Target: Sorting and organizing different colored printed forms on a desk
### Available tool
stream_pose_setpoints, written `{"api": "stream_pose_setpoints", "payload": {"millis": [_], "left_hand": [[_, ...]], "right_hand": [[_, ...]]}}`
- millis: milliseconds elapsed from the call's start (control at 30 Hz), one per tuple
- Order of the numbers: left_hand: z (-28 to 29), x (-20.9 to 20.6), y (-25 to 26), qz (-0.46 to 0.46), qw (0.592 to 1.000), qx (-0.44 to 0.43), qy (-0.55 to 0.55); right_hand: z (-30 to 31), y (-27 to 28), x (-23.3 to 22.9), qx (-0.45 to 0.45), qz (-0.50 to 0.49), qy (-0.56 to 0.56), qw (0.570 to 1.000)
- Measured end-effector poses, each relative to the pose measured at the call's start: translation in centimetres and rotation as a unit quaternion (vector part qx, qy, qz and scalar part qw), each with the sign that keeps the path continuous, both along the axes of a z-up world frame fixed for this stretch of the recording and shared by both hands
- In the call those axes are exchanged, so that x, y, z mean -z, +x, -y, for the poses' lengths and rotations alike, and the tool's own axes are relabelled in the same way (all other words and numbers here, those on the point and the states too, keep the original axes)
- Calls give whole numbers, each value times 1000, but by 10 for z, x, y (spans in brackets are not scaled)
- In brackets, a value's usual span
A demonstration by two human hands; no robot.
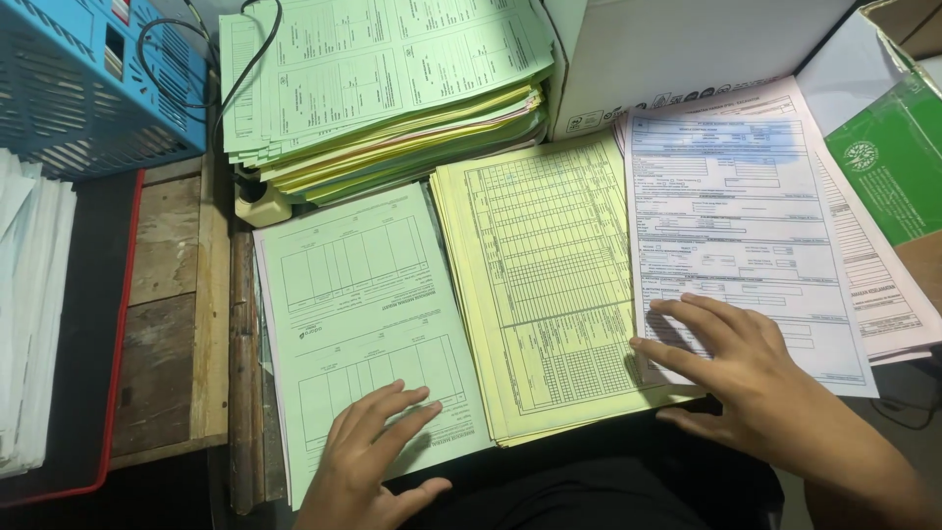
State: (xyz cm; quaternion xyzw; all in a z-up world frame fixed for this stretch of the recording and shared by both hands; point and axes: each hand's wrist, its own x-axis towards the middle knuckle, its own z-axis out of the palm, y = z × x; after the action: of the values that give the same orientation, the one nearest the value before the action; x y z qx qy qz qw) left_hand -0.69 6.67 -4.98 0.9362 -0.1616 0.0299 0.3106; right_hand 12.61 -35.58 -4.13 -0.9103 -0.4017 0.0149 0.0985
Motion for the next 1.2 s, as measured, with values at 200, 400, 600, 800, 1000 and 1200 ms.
{"api": "stream_pose_setpoints", "payload": {"millis": [200, 400, 600, 800, 1000, 1200], "left_hand": [[-3, 2, -2, 7, 1000, -15, -27], [-4, -2, -5, 40, 998, -30, -32], [-3, -7, -5, 41, 997, -37, -50], [-4, -8, -4, 38, 997, -31, -51], [-6, -8, -6, 48, 997, -40, -49], [-8, -9, -5, 88, 994, -47, -43]], "right_hand": [[0, 0, -16, -25, -54, 45, 997], [21, -3, -5, 1, -63, 53, 997], [32, -3, -9, 11, -47, 69, 996], [35, -3, -18, 57, -77, 71, 993], [62, 14, -4, 123, -96, 54, 986], [73, 20, -1, 286, 26, -4, 958]]}}
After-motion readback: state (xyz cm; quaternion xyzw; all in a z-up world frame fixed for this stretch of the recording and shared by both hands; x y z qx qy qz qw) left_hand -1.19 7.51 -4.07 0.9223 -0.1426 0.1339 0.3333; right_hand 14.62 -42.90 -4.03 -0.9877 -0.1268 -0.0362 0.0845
